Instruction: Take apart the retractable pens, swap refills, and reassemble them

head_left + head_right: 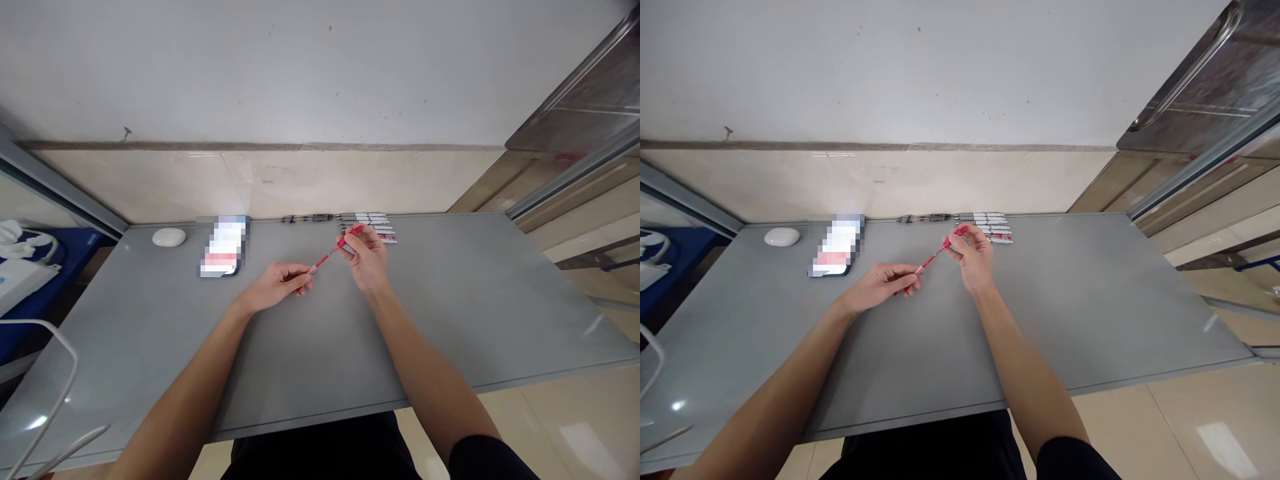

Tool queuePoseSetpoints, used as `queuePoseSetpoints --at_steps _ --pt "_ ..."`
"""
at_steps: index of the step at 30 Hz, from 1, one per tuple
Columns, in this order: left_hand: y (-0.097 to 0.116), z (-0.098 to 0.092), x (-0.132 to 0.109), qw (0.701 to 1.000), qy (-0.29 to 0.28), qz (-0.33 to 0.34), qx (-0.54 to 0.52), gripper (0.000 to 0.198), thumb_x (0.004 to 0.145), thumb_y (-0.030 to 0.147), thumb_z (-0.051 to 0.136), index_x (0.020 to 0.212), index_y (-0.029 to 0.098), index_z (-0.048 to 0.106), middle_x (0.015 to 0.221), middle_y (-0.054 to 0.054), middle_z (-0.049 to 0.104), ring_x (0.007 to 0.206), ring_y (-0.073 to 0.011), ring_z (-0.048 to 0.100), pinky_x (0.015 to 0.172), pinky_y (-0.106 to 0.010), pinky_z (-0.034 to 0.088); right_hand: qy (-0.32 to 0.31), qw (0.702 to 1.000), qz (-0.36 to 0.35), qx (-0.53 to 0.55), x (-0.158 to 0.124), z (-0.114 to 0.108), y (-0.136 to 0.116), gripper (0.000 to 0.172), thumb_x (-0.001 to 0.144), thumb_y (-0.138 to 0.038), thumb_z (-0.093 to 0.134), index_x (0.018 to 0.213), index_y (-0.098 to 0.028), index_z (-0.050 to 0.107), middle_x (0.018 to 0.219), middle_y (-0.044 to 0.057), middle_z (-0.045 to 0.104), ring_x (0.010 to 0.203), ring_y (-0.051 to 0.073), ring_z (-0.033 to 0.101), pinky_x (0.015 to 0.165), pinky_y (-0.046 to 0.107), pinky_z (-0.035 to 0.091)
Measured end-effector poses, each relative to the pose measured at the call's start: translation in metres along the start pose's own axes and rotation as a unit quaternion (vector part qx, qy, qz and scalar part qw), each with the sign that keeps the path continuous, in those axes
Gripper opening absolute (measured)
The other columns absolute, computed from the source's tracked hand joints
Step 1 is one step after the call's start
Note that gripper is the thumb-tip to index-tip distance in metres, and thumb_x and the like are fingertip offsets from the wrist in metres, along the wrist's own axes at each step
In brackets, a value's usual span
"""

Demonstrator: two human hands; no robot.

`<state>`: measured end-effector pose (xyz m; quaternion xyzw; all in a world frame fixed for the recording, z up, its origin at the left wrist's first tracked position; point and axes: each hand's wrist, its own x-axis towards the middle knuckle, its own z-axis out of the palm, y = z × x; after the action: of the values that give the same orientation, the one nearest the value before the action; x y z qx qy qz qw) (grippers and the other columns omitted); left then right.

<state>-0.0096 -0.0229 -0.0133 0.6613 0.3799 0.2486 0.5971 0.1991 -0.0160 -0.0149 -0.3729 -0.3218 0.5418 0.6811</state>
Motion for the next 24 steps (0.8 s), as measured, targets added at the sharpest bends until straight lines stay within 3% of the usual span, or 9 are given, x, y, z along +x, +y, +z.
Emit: queuePoseSetpoints --at_steps 5,24 --pt "0.0007 -0.0002 0.0002 1.000 0.005 0.006 0.028 0.029 0.085 0.044 0.058 0.097 0.020 0.071 0.083 -0.005 0.067 0.067 -0.0142 0.057 0.067 -0.029 0.050 -0.022 1.000 0.017 -0.009 -0.0021 0.0014 0.0008 0.022 0.067 -0.028 0.076 0.084 -0.026 0.062 0.089 -0.004 0.062 0.079 0.013 0.066 0.077 0.032 0.057" --pt "0.0011 0.0029 0.0050 1.000 0.002 0.003 0.028 0.034 0.085 0.046 0.057 0.102 0.018 0.069 0.085 -0.005 0.067 0.069 -0.0132 0.058 0.067 -0.028 0.049 -0.030 0.998 0.047 0.003 -0.0014 -0.0016 0.0020 0.025 0.068 -0.029 0.075 0.090 -0.027 0.064 0.091 -0.004 0.067 0.083 0.014 0.068 0.079 0.031 0.057"
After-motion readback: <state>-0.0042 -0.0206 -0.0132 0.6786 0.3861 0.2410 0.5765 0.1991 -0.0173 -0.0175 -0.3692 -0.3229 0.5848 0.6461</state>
